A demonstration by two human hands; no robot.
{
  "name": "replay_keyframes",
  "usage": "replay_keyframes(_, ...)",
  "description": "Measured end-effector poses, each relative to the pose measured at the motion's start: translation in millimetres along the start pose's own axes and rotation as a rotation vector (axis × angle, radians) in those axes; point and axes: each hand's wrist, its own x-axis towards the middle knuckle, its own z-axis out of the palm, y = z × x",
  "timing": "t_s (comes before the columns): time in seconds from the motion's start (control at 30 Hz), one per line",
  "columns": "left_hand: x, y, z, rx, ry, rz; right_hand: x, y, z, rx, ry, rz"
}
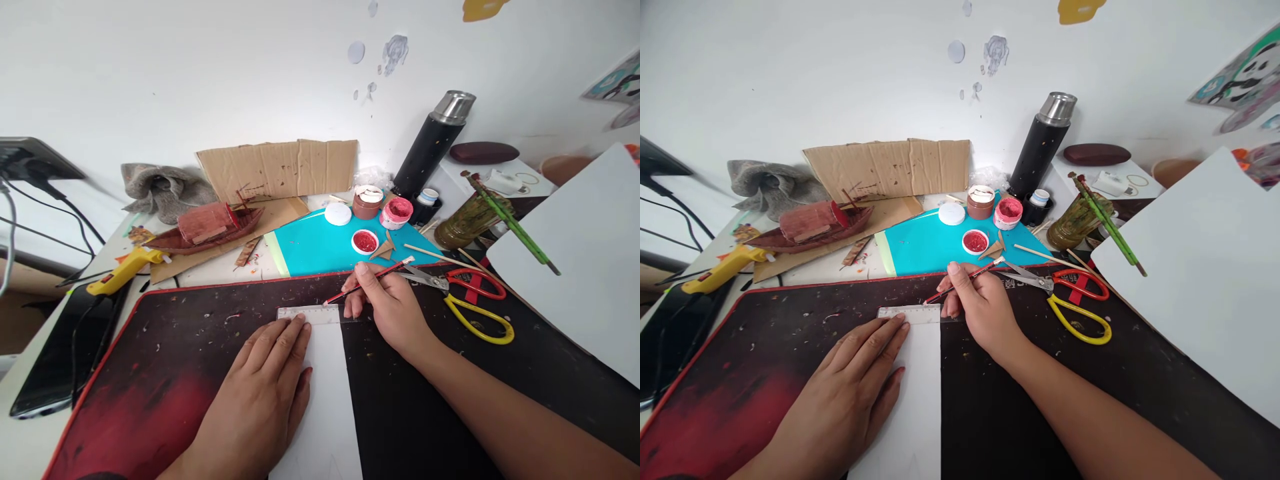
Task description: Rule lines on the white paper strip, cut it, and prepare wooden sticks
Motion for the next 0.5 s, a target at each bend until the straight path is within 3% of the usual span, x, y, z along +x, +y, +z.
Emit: replay_keyframes(0.5,-0.1,1.4,0.8,-0.01,0.009,-0.025,-0.1,-0.4,-1.2,-0.048,-0.006,-0.019)
